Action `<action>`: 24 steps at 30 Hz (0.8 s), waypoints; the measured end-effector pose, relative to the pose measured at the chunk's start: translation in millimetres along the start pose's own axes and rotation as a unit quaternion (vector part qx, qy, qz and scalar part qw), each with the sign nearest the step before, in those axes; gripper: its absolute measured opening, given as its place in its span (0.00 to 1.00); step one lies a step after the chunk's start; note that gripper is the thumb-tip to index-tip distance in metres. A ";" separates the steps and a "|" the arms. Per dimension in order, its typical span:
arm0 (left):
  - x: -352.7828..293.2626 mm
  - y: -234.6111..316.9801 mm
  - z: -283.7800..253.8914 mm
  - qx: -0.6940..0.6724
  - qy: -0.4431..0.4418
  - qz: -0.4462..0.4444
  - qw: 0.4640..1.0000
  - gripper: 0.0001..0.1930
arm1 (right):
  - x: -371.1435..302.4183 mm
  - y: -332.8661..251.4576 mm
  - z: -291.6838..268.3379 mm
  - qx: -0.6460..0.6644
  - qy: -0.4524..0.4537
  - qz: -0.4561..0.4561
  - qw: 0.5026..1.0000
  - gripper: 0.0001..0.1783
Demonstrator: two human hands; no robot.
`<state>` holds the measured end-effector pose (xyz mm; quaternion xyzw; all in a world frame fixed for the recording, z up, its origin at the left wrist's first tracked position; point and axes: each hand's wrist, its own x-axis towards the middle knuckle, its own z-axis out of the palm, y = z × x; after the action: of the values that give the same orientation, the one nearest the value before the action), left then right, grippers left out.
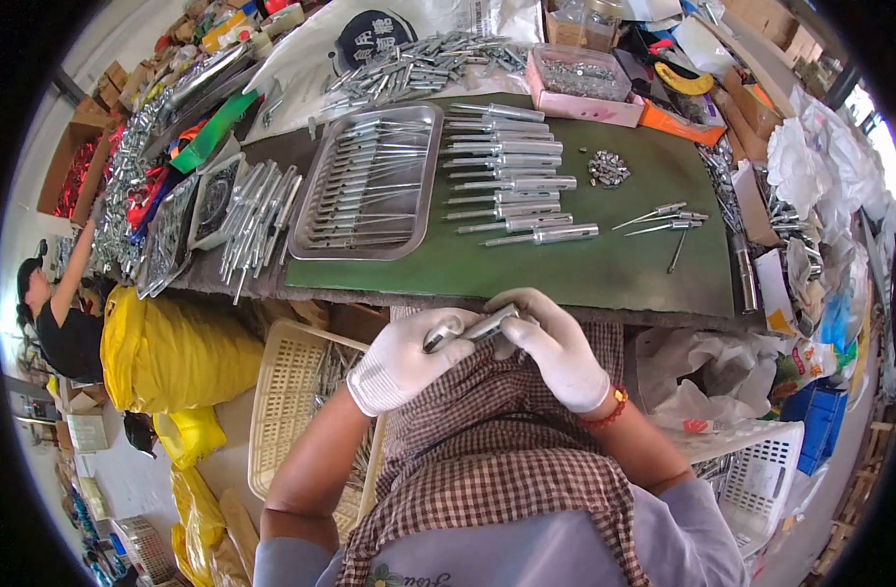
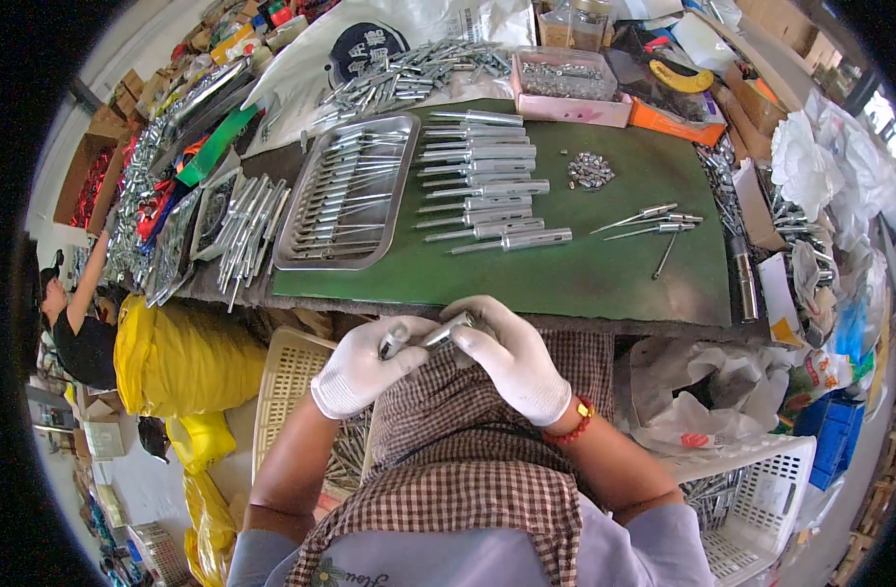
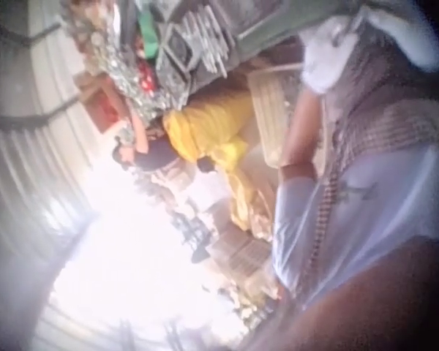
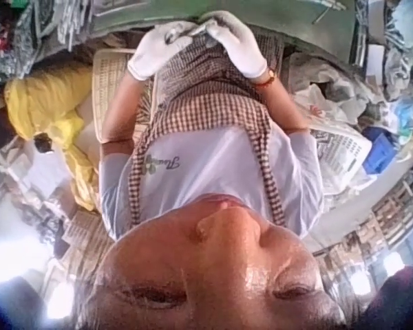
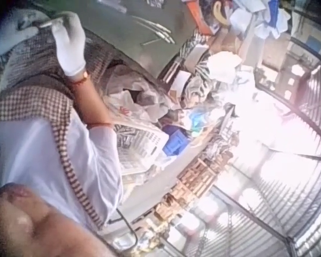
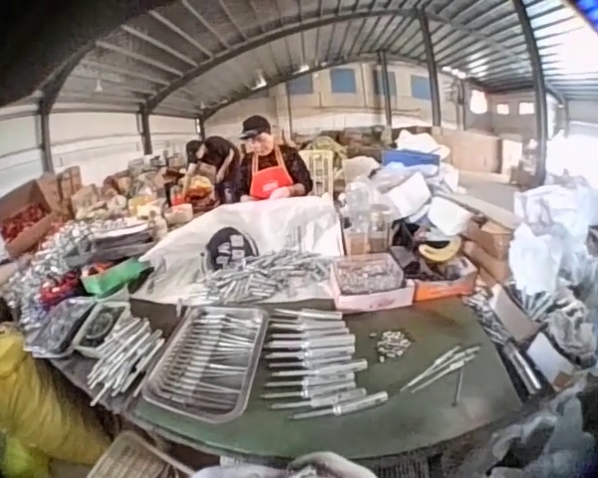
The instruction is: Assembling small metal components by inserting rods into tubes and attaching small rings or spacers at a workbench.
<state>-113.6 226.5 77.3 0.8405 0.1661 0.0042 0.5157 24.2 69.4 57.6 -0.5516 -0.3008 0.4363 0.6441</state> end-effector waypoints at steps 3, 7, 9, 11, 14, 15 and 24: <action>9.5 12.6 -2.9 0.262 0.034 0.151 0.953 0.17 | -9.3 20.1 -7.1 0.069 0.018 0.022 0.997 0.20; 17.1 55.0 16.4 0.545 0.016 0.214 0.811 0.08 | -13.0 33.8 -10.4 0.206 0.063 0.048 0.975 0.20; 18.8 61.1 20.3 0.582 0.036 0.236 0.778 0.06 | -15.8 30.3 -12.3 0.212 0.052 0.056 0.974 0.21; 18.5 69.4 18.7 0.599 0.031 0.237 0.764 0.06 | -17.7 35.2 -20.7 0.216 0.050 0.057 0.973 0.20; 18.8 70.2 10.9 0.590 0.028 0.228 0.774 0.10 | -21.8 29.0 -27.0 0.173 0.064 0.092 0.978 0.20; 17.8 70.1 8.0 0.586 0.034 0.232 0.776 0.11 | -25.1 19.2 -27.0 0.139 0.087 0.096 0.982 0.18; 18.6 37.2 -5.2 0.317 0.152 0.111 0.929 0.17 | -28.0 -6.0 -81.1 0.120 0.145 0.000 0.982 0.17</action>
<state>-86.8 220.9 109.0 0.9626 0.1411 0.1361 0.1869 83.8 7.9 49.0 -0.5278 -0.1498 0.3847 0.7422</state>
